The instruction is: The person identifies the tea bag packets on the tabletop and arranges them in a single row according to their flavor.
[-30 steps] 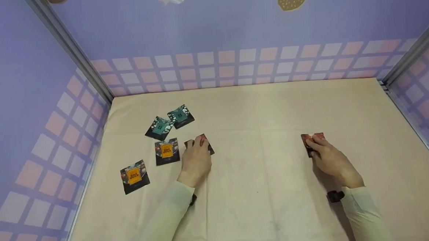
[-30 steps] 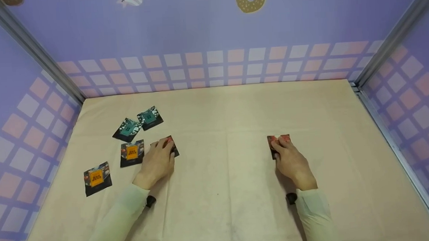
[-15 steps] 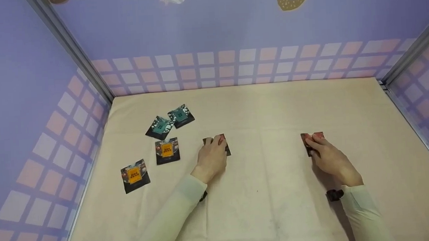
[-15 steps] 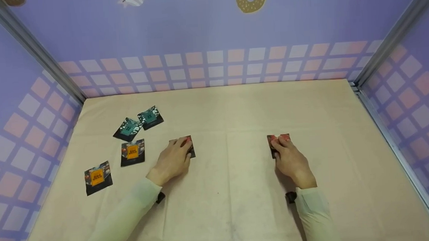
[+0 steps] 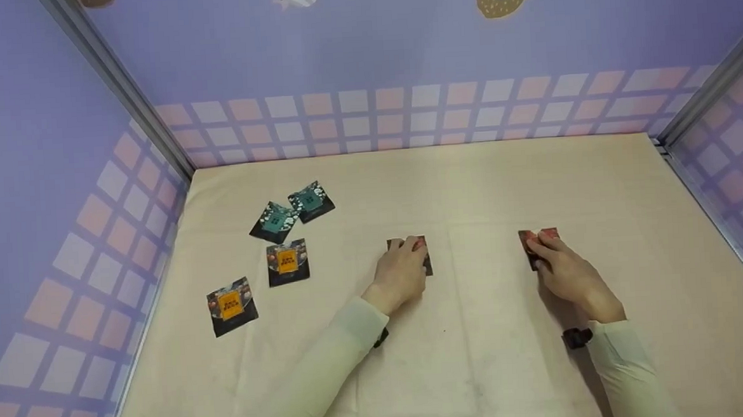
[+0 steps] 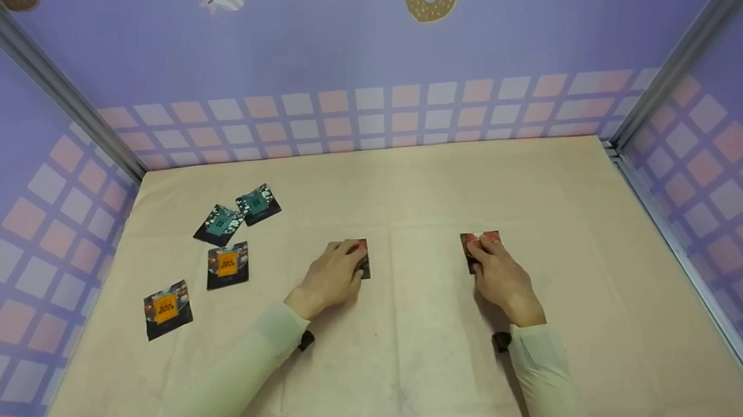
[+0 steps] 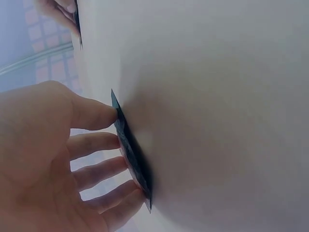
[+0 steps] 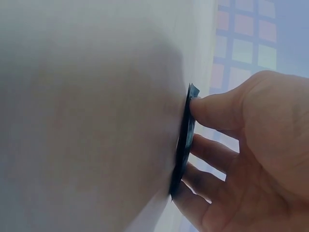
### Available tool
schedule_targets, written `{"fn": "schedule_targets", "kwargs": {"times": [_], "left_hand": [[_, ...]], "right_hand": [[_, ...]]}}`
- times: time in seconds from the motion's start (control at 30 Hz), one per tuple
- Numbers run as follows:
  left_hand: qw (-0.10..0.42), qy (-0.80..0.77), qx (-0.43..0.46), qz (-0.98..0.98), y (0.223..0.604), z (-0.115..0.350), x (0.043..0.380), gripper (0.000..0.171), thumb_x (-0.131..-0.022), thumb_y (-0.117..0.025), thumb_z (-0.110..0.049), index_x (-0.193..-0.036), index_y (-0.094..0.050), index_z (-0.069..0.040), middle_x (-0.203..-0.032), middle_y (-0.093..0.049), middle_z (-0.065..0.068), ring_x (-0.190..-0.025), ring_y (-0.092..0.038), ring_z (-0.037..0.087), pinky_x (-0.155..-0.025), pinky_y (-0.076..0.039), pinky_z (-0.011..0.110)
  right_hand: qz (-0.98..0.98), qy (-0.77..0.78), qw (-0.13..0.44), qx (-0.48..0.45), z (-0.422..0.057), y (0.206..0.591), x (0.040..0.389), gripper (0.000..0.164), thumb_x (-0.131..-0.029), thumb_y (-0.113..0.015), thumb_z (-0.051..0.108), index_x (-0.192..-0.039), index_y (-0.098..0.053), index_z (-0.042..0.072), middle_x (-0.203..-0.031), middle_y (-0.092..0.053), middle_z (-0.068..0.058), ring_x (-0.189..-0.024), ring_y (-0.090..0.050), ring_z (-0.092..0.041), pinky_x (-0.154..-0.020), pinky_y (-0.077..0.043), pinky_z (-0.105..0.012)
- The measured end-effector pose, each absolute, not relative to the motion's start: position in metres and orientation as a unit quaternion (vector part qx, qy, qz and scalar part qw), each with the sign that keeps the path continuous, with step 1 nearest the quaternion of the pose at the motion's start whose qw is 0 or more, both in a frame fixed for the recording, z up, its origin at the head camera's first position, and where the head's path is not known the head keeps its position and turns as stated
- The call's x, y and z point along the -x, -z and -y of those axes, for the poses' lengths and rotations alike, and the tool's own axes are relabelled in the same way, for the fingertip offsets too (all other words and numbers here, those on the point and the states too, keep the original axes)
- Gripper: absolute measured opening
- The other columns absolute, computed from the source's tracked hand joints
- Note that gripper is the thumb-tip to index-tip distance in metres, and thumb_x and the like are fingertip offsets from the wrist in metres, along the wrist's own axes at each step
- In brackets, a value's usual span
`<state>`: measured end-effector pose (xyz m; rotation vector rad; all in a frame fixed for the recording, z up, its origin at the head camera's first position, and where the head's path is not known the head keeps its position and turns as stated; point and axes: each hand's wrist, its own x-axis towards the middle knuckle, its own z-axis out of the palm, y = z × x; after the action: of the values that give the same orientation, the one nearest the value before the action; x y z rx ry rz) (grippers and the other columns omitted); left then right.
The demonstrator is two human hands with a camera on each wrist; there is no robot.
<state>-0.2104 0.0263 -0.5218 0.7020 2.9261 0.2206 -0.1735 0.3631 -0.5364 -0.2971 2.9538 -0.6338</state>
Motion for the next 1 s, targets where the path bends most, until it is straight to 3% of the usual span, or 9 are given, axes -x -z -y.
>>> {"fn": "schedule_targets", "kwargs": {"times": [0.43,0.77,1.0], "left_hand": [[0.072,-0.037,-0.24,-0.968,0.522,-0.079,0.207,0.038,-0.109,-0.057,-0.024,-0.145,-0.064,-0.015,-0.155,-0.055,0.008,-0.138,-0.055,0.032,-0.107,-0.056,0.038],[0.057,-0.031,-0.254,-0.965,0.528,-0.116,0.209,0.036,-0.108,-0.058,-0.028,-0.143,-0.065,-0.023,-0.153,-0.055,0.0,-0.134,-0.056,0.026,-0.102,-0.056,0.033],[0.04,-0.032,-0.255,-0.966,0.533,-0.139,0.207,0.033,-0.11,-0.056,-0.033,-0.141,-0.066,-0.027,-0.152,-0.055,-0.006,-0.133,-0.056,0.021,-0.101,-0.054,0.033]], "right_hand": [[-0.974,0.195,0.036,0.11,-0.363,0.536,0.172,0.051,-0.106,-0.055,0.003,-0.155,-0.047,-0.008,-0.16,-0.038,-0.039,-0.141,-0.043,-0.064,-0.105,-0.046,-0.073],[-0.971,0.207,0.062,0.099,-0.362,0.534,0.175,0.052,-0.108,-0.051,0.006,-0.158,-0.042,-0.006,-0.165,-0.032,-0.037,-0.146,-0.036,-0.063,-0.108,-0.042,-0.075],[-0.975,0.194,0.057,0.093,-0.36,0.533,0.175,0.052,-0.107,-0.053,0.005,-0.157,-0.044,-0.006,-0.164,-0.035,-0.037,-0.145,-0.039,-0.062,-0.109,-0.042,-0.074]]}}
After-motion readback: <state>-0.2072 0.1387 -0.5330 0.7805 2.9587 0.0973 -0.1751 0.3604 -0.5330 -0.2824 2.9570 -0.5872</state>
